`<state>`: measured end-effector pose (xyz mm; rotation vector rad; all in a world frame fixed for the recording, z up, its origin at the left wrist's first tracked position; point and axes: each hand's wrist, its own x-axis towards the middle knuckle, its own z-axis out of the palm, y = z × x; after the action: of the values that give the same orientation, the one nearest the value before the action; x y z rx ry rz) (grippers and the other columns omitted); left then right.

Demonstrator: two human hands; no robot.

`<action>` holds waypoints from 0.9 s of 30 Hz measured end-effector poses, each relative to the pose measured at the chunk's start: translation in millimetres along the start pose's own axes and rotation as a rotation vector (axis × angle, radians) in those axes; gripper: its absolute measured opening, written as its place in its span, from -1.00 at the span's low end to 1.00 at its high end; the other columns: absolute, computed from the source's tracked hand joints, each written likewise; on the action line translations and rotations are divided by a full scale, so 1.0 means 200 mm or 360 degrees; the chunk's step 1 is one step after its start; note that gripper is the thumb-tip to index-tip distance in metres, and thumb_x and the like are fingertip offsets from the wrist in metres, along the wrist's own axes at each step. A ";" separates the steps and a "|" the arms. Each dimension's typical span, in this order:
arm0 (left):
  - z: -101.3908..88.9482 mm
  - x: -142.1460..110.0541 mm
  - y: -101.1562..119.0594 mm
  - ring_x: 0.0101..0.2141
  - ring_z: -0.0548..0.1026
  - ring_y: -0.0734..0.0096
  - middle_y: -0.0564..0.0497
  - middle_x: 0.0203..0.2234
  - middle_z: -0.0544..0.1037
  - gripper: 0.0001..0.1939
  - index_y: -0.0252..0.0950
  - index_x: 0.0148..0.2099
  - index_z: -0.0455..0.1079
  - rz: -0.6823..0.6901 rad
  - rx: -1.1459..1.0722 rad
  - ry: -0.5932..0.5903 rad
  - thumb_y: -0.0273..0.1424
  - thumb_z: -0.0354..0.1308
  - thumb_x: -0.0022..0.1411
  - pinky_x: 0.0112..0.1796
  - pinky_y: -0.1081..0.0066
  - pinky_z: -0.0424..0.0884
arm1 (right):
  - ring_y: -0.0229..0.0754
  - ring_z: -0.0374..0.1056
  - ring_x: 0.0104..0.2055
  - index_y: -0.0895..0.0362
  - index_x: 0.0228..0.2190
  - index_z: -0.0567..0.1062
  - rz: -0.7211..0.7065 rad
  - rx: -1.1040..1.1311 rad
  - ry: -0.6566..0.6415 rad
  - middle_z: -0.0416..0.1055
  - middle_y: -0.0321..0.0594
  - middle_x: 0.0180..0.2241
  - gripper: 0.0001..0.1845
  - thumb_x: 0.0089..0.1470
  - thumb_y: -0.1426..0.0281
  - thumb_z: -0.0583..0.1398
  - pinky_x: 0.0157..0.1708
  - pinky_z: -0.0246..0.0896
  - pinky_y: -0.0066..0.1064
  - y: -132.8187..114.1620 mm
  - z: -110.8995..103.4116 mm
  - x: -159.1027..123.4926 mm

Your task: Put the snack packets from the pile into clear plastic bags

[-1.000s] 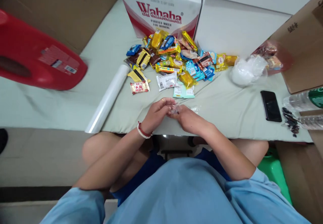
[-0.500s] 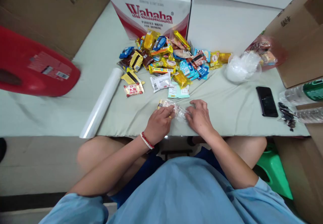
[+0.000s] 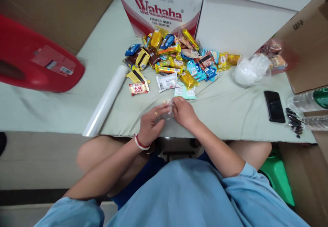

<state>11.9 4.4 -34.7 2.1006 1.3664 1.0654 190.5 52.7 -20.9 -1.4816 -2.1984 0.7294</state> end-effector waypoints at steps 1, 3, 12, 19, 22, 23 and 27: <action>-0.01 0.01 -0.02 0.14 0.51 0.17 -0.08 0.11 0.60 -0.56 -0.17 0.07 0.53 -0.0161 0.0013 0.0116 -0.56 0.06 0.21 0.19 0.08 0.42 | 0.01 0.35 -0.11 0.08 -0.22 0.41 -0.0011 0.0025 0.0019 0.46 -0.03 -0.20 -0.80 0.28 0.40 0.00 -0.12 0.22 -0.27 0.01 0.01 -0.01; -0.01 0.03 -0.05 0.09 0.52 0.08 -0.15 0.02 0.62 -0.63 -0.23 0.06 0.51 -0.0469 0.0122 0.0222 -0.50 0.12 0.22 0.18 0.00 0.41 | 0.01 0.37 -0.08 0.09 -0.18 0.43 0.0005 0.0099 0.0052 0.47 -0.02 -0.18 -0.78 0.26 0.43 0.00 -0.07 0.25 -0.26 0.02 0.00 -0.04; 0.00 -0.05 0.03 0.17 0.51 0.09 -0.17 0.19 0.54 -0.51 -0.22 0.33 0.35 -0.0337 -0.1088 0.0095 -0.24 0.15 0.43 0.18 0.14 0.41 | -0.02 0.41 0.05 0.08 0.16 0.39 0.0248 0.0688 0.0183 0.45 -0.03 0.05 -0.47 0.33 0.02 0.16 -0.03 0.40 -0.23 -0.06 -0.06 -0.22; 0.14 -0.12 0.11 0.23 0.48 0.04 -0.18 0.31 0.44 -0.43 -0.10 0.39 0.26 -0.0317 -0.1887 -0.0409 -0.26 0.22 0.39 0.18 0.08 0.46 | -0.04 0.38 0.15 0.07 0.18 0.41 0.0297 0.0811 0.0300 0.45 -0.06 0.09 -0.43 0.27 0.05 0.26 0.21 0.29 -0.17 0.04 -0.02 -0.36; 0.15 -0.11 0.13 0.11 0.58 0.08 -0.18 0.19 0.54 -0.51 -0.10 0.32 0.30 -0.0469 -0.2022 -0.0389 -0.28 0.21 0.40 -0.02 0.18 0.61 | -0.08 0.40 0.18 0.04 0.19 0.44 0.0208 0.1018 0.0195 0.46 -0.11 0.13 -0.43 0.23 0.09 0.31 0.24 0.26 -0.22 0.10 -0.03 -0.39; 0.15 -0.10 0.13 0.07 0.60 0.07 -0.18 0.14 0.57 -0.53 -0.09 0.31 0.29 -0.0520 -0.2043 -0.0374 -0.28 0.21 0.41 -0.11 0.21 0.64 | -0.08 0.39 0.20 0.03 0.20 0.43 0.0171 0.1060 0.0135 0.45 -0.11 0.14 -0.40 0.22 0.10 0.33 0.25 0.25 -0.23 0.12 -0.04 -0.39; 0.10 -0.08 0.12 0.11 0.56 -0.07 -0.26 0.21 0.52 -0.43 -0.07 0.39 0.19 -0.0635 -0.1991 -0.0531 -0.19 0.20 0.41 -0.34 0.32 0.66 | -0.06 0.34 0.26 0.02 0.26 0.41 0.0023 0.1198 -0.0068 0.43 -0.10 0.19 -0.32 0.19 0.13 0.36 0.29 0.21 -0.23 0.22 -0.09 -0.39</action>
<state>37.8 -19.2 -37.6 0.9553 0.5873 0.9360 261.9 -1.7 -36.5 -1.0839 -1.6363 1.4009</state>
